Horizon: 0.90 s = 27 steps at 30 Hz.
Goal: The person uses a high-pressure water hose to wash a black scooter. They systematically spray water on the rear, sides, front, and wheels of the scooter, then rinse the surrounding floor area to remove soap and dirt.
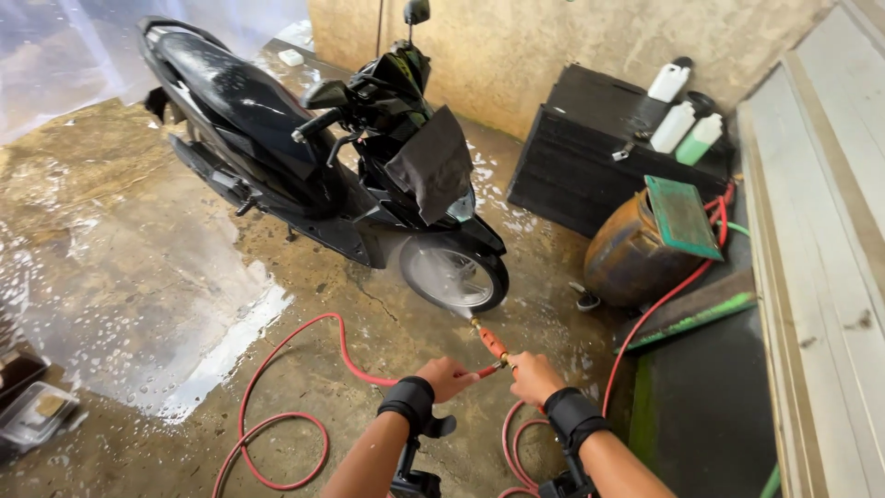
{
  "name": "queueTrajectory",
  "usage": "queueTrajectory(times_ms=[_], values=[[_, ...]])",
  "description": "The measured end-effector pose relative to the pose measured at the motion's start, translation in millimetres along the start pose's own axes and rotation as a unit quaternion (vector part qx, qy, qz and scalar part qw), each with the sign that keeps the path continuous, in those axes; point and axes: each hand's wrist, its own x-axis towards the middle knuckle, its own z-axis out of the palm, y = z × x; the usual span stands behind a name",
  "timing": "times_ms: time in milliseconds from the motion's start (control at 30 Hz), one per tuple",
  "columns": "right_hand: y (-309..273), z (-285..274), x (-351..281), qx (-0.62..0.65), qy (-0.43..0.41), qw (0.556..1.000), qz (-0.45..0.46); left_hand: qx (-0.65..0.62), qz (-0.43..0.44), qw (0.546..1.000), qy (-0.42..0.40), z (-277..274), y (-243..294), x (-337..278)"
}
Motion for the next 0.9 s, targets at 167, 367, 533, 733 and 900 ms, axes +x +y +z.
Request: queueTrajectory(times_ms=[167, 367, 533, 733, 900], values=[[-22, -2, 18, 0.022, -0.041, 0.999, -0.011, -0.026, 0.0, 1.0, 0.014, 27, -35, 44], [-21, -29, 37, 0.043, -0.066, 0.996, -0.039, -0.045, -0.011, 0.998, 0.031, 1, -35, 31], [38, -52, 51, 0.0, -0.037, 0.994, -0.103, -0.066, -0.052, 0.996, -0.009, -12, -71, 29], [68, -79, 57, 0.001, -0.115, 0.993, -0.029, -0.008, -0.021, 1.0, -0.017, -12, -86, 31], [70, -64, 72, 0.014, -0.131, 0.991, -0.013, -0.038, -0.048, 0.998, -0.001, -16, -90, 33]])
